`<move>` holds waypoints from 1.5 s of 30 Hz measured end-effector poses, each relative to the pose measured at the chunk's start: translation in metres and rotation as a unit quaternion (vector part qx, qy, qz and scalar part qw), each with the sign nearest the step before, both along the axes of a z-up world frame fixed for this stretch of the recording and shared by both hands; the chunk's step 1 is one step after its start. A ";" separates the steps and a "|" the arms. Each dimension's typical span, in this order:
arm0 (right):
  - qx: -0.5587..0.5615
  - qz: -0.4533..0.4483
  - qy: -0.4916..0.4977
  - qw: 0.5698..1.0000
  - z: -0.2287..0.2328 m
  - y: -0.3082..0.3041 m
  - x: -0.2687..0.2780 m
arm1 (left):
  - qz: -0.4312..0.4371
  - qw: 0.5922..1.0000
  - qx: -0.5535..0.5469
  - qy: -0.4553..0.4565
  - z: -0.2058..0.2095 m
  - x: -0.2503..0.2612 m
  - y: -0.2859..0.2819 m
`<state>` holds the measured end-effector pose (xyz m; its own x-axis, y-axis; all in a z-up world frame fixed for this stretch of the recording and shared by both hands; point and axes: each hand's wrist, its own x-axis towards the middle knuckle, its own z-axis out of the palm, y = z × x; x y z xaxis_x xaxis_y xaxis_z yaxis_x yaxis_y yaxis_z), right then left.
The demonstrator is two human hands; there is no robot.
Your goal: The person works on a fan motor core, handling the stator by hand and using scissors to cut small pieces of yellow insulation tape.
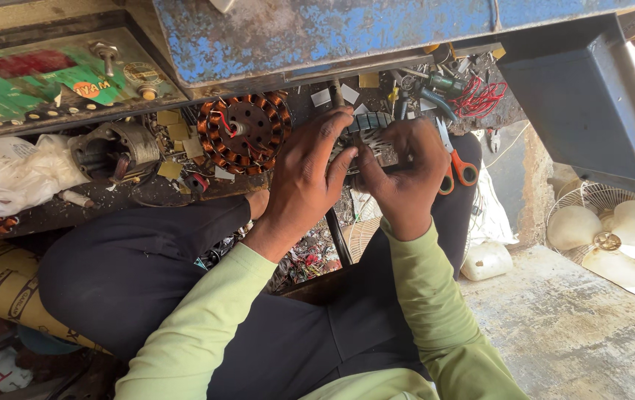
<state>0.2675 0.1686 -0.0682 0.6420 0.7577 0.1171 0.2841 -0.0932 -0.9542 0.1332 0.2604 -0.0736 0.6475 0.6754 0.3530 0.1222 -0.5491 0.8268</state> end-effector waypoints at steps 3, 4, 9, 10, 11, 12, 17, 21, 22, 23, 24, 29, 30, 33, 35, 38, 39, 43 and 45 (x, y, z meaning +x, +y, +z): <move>-0.029 -0.018 -0.187 0.982 0.008 0.004 0.002 | 0.003 1.000 0.002 0.014 0.000 0.001 0.000; -0.008 0.000 -0.187 0.982 0.009 0.005 0.004 | 0.002 1.000 0.002 0.015 -0.001 0.001 0.001; 0.032 0.036 -0.092 0.995 0.001 0.010 0.008 | -0.004 0.999 -0.025 0.026 -0.004 0.003 0.002; 0.039 0.043 -0.068 0.996 -0.001 0.010 0.010 | -0.003 0.999 -0.025 0.027 -0.005 0.003 0.003; 0.045 0.049 -0.044 0.997 -0.003 0.009 0.010 | -0.001 0.999 -0.037 0.022 -0.006 0.003 0.002; 0.044 0.049 -0.041 0.997 -0.004 0.007 0.011 | 0.002 0.999 -0.050 0.017 -0.006 0.004 0.002; 0.071 0.087 0.012 0.994 -0.003 0.005 0.014 | 0.004 0.996 -0.086 -0.002 -0.004 0.002 0.006; 0.065 0.089 0.022 0.994 -0.004 0.005 0.015 | 0.005 0.992 -0.125 -0.008 -0.004 0.003 0.007; 0.063 0.092 0.041 0.993 -0.004 0.005 0.015 | 0.004 0.992 -0.125 -0.008 -0.004 0.003 0.007; 0.061 0.095 0.059 0.992 -0.005 0.004 0.015 | 0.006 0.991 -0.130 -0.010 -0.005 0.003 0.008; 0.062 0.094 0.058 0.992 -0.005 0.004 0.016 | 0.007 0.991 -0.136 -0.012 -0.005 0.003 0.008; 0.071 0.109 0.080 0.988 -0.011 0.006 0.018 | 0.010 0.990 -0.136 -0.021 -0.009 0.004 0.008; 0.071 0.110 0.080 0.988 -0.013 0.007 0.018 | 0.012 0.991 -0.133 -0.021 -0.010 0.004 0.007; 0.069 0.105 0.077 0.989 -0.016 0.006 0.018 | 0.018 0.989 -0.143 -0.013 -0.011 0.003 0.006; 0.065 0.111 0.095 0.987 -0.016 0.006 0.019 | 0.017 0.990 -0.141 -0.015 -0.011 0.004 0.006; 0.066 0.114 0.103 0.986 -0.017 0.006 0.022 | 0.012 0.991 -0.135 -0.005 -0.011 0.005 0.006; 0.067 0.114 0.103 0.986 -0.018 0.006 0.022 | 0.007 0.991 -0.130 0.005 -0.011 0.005 0.007; 0.061 0.108 0.089 0.988 -0.020 0.006 0.022 | -0.011 0.995 -0.097 -0.007 -0.006 0.005 0.007; 0.060 0.106 0.076 0.990 -0.021 0.007 0.022 | -0.007 0.997 -0.078 0.025 -0.005 0.005 0.007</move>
